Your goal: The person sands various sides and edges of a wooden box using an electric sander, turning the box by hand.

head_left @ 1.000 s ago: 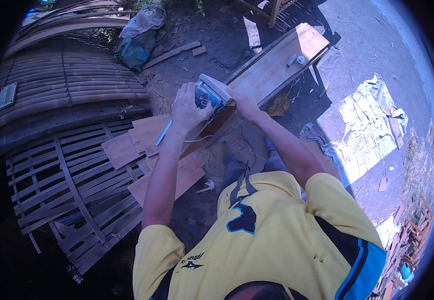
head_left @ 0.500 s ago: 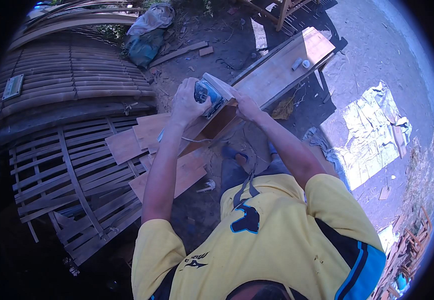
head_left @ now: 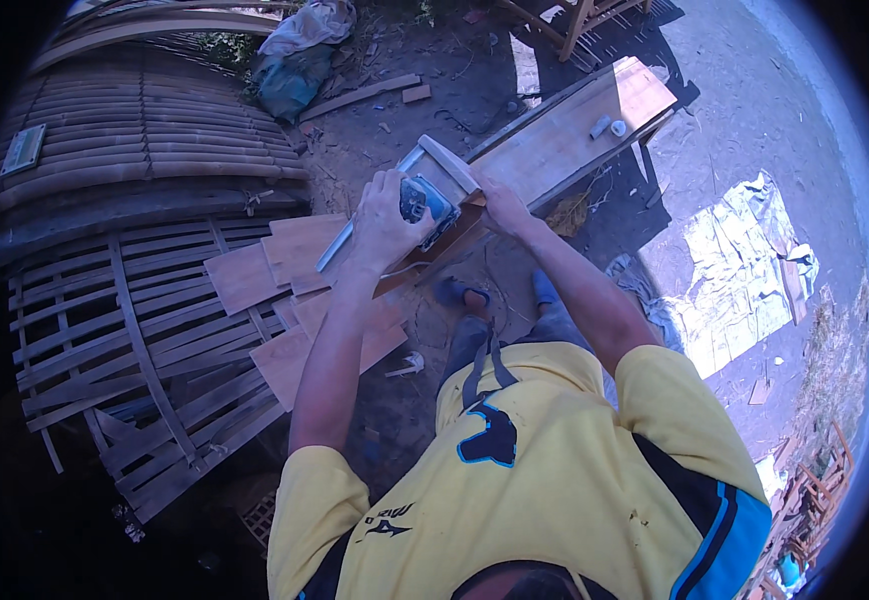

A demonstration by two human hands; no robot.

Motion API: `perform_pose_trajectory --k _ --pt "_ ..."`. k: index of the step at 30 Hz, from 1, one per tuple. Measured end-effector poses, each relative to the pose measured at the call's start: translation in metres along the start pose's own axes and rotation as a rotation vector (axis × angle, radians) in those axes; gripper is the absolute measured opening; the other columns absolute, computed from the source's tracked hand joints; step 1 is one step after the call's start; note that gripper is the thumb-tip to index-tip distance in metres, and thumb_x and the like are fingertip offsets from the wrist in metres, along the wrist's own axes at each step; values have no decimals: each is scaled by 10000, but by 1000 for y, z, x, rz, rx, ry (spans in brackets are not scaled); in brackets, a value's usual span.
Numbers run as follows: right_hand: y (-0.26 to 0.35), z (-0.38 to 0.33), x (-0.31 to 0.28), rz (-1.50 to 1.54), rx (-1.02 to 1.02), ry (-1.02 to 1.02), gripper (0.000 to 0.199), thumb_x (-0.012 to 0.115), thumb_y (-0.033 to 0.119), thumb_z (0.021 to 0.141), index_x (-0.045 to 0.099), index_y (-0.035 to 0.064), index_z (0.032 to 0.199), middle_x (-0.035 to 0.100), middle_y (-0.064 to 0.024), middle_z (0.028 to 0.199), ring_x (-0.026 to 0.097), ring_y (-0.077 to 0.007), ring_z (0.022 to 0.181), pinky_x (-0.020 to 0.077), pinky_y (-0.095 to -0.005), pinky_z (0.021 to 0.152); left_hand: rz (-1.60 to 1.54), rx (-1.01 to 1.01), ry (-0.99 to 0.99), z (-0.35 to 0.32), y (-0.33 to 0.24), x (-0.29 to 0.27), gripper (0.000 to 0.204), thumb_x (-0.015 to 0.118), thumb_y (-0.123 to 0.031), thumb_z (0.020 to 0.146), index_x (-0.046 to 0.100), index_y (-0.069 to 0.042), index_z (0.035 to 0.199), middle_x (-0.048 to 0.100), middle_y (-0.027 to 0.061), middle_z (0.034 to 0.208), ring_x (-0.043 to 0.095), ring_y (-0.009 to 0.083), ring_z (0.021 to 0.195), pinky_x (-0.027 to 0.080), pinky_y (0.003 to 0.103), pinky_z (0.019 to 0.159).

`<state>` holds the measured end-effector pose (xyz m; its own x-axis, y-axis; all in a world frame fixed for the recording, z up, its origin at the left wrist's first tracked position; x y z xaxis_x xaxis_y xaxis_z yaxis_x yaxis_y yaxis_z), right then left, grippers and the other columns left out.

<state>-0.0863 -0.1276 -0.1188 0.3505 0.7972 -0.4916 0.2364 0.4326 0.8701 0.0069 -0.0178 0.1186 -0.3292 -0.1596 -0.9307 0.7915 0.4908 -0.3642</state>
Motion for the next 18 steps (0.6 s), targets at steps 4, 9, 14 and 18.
perform_pose_trajectory --k 4,9,14,18 --pt "-1 1 3 -11 8 36 949 680 -31 759 370 93 1648 609 -273 1469 630 -492 1280 543 -528 1082 1 1 -7 2 -8 2 569 838 -276 815 582 -37 1264 632 198 1183 629 411 1165 530 522 990" --pt "-7 -5 -2 -18 -81 28 991 693 -33 752 336 105 1667 602 -288 1467 631 -495 1271 539 -533 1085 34 17 -1 10 -22 8 562 835 -272 816 578 -33 1255 626 190 1203 622 401 1174 528 515 998" --pt "-4 -9 2 -55 -75 38 1014 693 -36 754 304 102 1680 604 -305 1454 626 -503 1273 533 -540 1083 -3 -38 -52 -35 24 -7 542 834 -257 814 588 -34 1243 633 188 1182 635 406 1144 528 518 992" --pt "3 -5 1 -24 10 65 942 615 -45 791 332 111 1676 620 -286 1448 599 -503 1307 515 -532 1104 1 -106 -86 -50 42 -8 522 834 -250 812 597 -32 1222 642 193 1169 648 415 1112 532 514 990"
Point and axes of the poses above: each hand's wrist, its own z-axis towards the middle knuckle, its own x-axis out of the palm, y = z × x, the point moved 9 cm from there along z, towards the middle knuckle
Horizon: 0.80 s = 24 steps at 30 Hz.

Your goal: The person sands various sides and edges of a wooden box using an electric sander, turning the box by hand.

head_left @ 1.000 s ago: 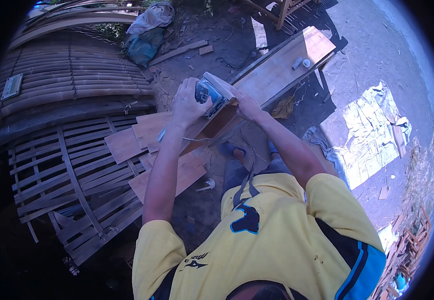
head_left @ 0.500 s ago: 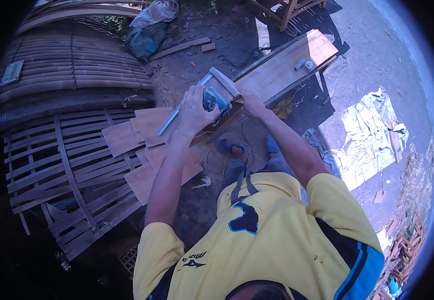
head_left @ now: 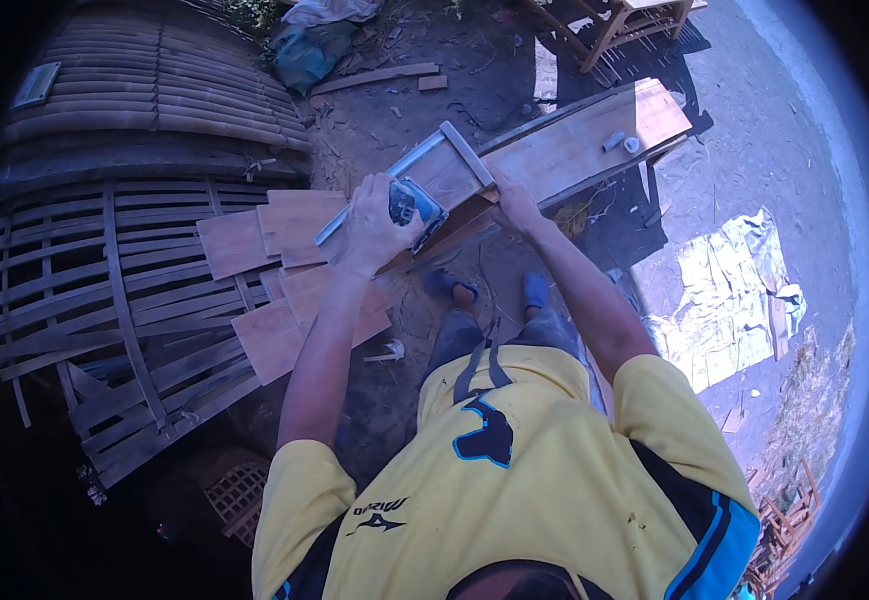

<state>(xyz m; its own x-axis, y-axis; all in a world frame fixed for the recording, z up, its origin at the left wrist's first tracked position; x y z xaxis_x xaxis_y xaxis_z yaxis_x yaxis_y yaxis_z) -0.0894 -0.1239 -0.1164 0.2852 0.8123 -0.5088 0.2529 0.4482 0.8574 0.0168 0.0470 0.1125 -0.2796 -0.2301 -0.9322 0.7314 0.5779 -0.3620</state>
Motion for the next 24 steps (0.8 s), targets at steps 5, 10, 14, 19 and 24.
perform_pose_trajectory --k 5,10,14,19,24 --pt "-15 19 -14 133 -42 74 755 529 28 876 463 74 1626 679 -299 1370 679 -452 1236 543 -464 1080 -24 48 -59 36 -48 20 547 854 -253 799 595 -29 1226 636 204 1180 640 414 1133 534 516 987" --pt "22 51 -32 463 183 -84 555 398 117 1051 509 -43 1572 647 -230 1500 626 -354 1389 485 -390 1156 -34 -22 -45 7 -10 6 583 872 -260 789 591 -26 1243 631 209 1194 630 416 1149 531 530 993" --pt "64 72 -27 177 22 -103 609 411 432 1161 508 -4 1575 581 -276 1548 545 -440 1450 413 -473 1219 -16 -138 -64 -35 33 -13 585 869 -259 791 598 -26 1254 637 212 1194 627 422 1187 532 508 1004" --pt "67 66 -29 -5 86 -123 562 384 429 1171 493 71 1590 594 -278 1519 575 -485 1388 469 -531 1150 -13 -330 -106 -102 102 -39 555 835 -251 803 605 -33 1259 650 200 1181 644 419 1163 537 509 1002" --pt "82 67 -27 1 97 -74 548 380 420 1174 493 88 1595 601 -285 1508 583 -496 1376 468 -528 1152 17 -312 -140 -90 96 -35 560 837 -257 799 606 -30 1255 652 197 1177 651 412 1159 547 521 978"
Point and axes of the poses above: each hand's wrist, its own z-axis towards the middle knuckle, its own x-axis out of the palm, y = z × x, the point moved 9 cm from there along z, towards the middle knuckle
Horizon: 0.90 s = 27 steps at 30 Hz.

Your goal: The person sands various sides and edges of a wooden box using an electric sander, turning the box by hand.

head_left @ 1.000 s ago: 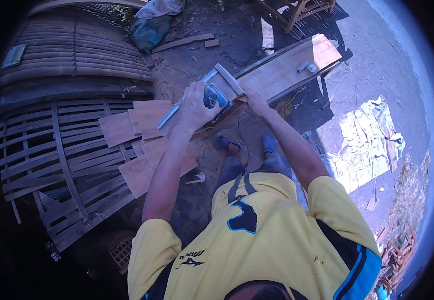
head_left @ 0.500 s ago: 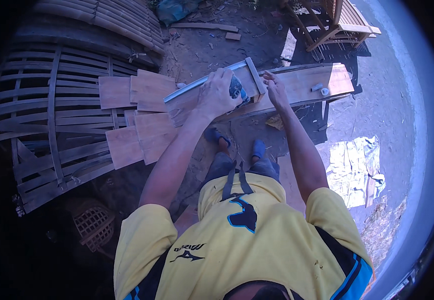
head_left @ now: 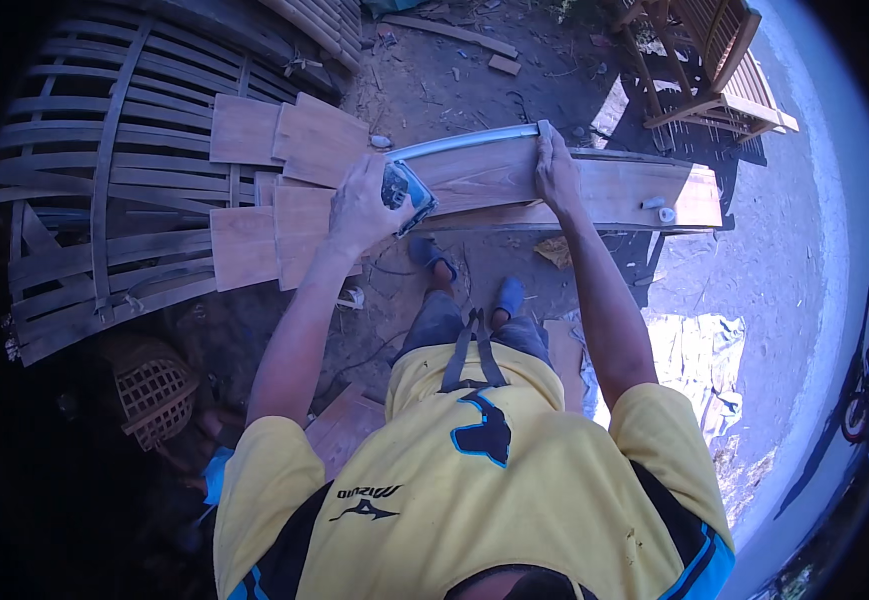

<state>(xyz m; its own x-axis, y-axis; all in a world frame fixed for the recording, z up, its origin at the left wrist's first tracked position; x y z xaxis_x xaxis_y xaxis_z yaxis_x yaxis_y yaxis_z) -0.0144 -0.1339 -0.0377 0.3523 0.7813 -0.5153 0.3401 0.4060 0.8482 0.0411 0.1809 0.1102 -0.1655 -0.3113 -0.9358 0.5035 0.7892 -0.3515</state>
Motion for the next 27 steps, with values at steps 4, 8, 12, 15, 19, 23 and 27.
perform_pose_trajectory --k 4,8,12,15,19,23,27 --pt "-16 10 -6 48 -25 -35 541 386 398 1180 502 76 1599 638 -285 1471 618 -436 1373 465 -471 1156 -66 126 52 45 -100 33 611 858 -318 804 611 -30 1283 640 199 1249 638 412 1206 554 522 1007" --pt "-15 10 -4 92 -36 58 558 396 425 1182 509 79 1606 641 -257 1486 612 -401 1392 455 -450 1167 -101 172 80 60 -131 55 652 873 -318 788 611 -29 1311 632 200 1278 626 414 1234 554 514 1046" --pt "-39 24 -7 3 -59 17 580 390 450 1183 494 84 1620 632 -244 1508 591 -387 1421 441 -441 1177 -123 104 84 54 -94 37 639 876 -312 783 613 -29 1291 638 202 1251 633 423 1220 542 520 1058" --pt "-15 22 -2 10 -49 47 574 384 448 1183 500 89 1616 645 -251 1489 604 -402 1402 449 -455 1168 -71 13 -9 29 -19 9 619 885 -288 770 610 -32 1262 650 195 1212 647 438 1183 546 529 1031" --pt "-11 19 -6 31 -40 18 558 398 427 1181 520 75 1596 667 -256 1455 623 -413 1374 459 -461 1155 -44 -136 -37 -7 50 -28 595 874 -285 773 611 -42 1248 653 195 1208 673 415 1164 558 523 994" --pt "-11 17 -3 65 -41 17 554 400 428 1184 536 65 1580 655 -236 1464 613 -363 1372 440 -421 1161 -34 -124 -2 -16 63 -28 593 872 -285 771 612 -48 1249 652 194 1212 673 421 1161 561 521 983" --pt "-7 15 -2 57 -44 23 557 386 411 1189 526 50 1589 655 -230 1470 618 -357 1374 450 -413 1157 -69 9 -5 21 -20 -1 597 879 -302 776 608 -29 1232 645 194 1238 657 415 1185 559 516 1010"
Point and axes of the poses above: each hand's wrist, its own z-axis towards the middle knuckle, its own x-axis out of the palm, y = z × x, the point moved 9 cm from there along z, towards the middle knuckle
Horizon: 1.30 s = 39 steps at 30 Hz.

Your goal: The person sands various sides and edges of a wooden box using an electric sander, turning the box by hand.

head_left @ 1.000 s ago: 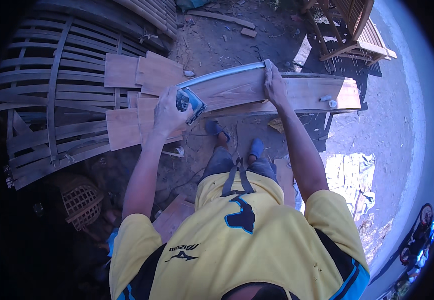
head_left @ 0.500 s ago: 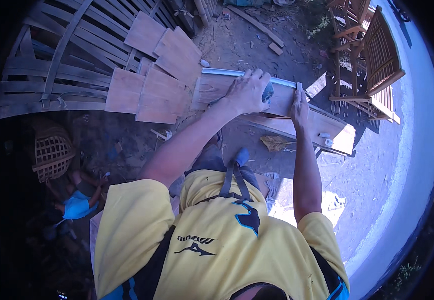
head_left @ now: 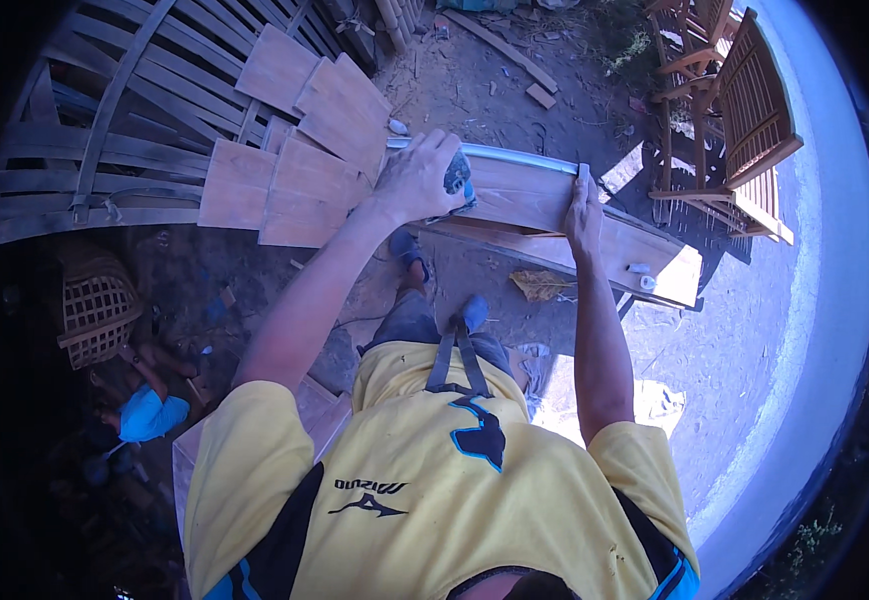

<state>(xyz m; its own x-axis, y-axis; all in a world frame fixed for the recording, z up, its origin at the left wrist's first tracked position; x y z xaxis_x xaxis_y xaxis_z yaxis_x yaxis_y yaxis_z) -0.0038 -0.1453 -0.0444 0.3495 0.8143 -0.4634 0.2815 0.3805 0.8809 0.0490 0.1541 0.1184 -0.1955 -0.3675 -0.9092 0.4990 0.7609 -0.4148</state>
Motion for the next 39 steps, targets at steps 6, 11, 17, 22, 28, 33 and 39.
perform_pose_trajectory --k 6,11,17,22,28,33,39 --pt "-20 5 -6 139 22 100 599 369 442 1200 545 -5 1557 668 -142 1342 618 -229 1223 473 -358 1077 -40 191 113 49 -108 63 666 885 -303 774 610 -15 1308 632 210 1320 622 414 1253 553 504 1063" --pt "14 -10 -5 -16 101 117 699 297 528 1184 498 7 1603 649 -247 1463 611 -344 1363 435 -433 1163 -61 63 135 29 -63 45 676 886 -292 774 597 -41 1331 631 207 1320 613 414 1274 551 512 1059" --pt "-12 -3 -9 78 72 36 631 315 466 1194 537 12 1571 647 -232 1472 590 -331 1379 413 -413 1171 -3 -122 -19 -24 49 -18 633 885 -278 769 592 -30 1273 633 216 1263 647 421 1230 553 522 1045" --pt "-14 -9 -12 105 33 -93 564 324 378 1195 630 -17 1457 709 -197 1304 650 -300 1234 464 -397 1095 29 -174 -16 -42 66 -24 634 886 -280 770 584 -30 1269 633 214 1278 647 430 1229 553 524 1042" --pt "29 -36 -17 15 168 1 609 320 421 1190 572 -41 1497 652 -232 1404 599 -332 1318 427 -414 1141 -22 33 35 5 -41 30 592 867 -272 793 607 -45 1274 634 177 1246 626 391 1247 563 516 1026" --pt "-52 -3 -8 187 200 46 633 285 456 1194 614 -31 1431 691 -179 1283 630 -259 1206 475 -402 1081 -90 151 105 33 -121 70 652 880 -262 774 611 -21 1317 621 203 1330 612 400 1284 560 507 1060" --pt "-60 1 -7 2 175 78 683 288 507 1180 501 13 1599 590 -247 1549 551 -367 1455 391 -416 1204 -88 111 91 16 -88 57 684 874 -272 785 600 -9 1354 618 210 1351 611 404 1304 562 503 1073"
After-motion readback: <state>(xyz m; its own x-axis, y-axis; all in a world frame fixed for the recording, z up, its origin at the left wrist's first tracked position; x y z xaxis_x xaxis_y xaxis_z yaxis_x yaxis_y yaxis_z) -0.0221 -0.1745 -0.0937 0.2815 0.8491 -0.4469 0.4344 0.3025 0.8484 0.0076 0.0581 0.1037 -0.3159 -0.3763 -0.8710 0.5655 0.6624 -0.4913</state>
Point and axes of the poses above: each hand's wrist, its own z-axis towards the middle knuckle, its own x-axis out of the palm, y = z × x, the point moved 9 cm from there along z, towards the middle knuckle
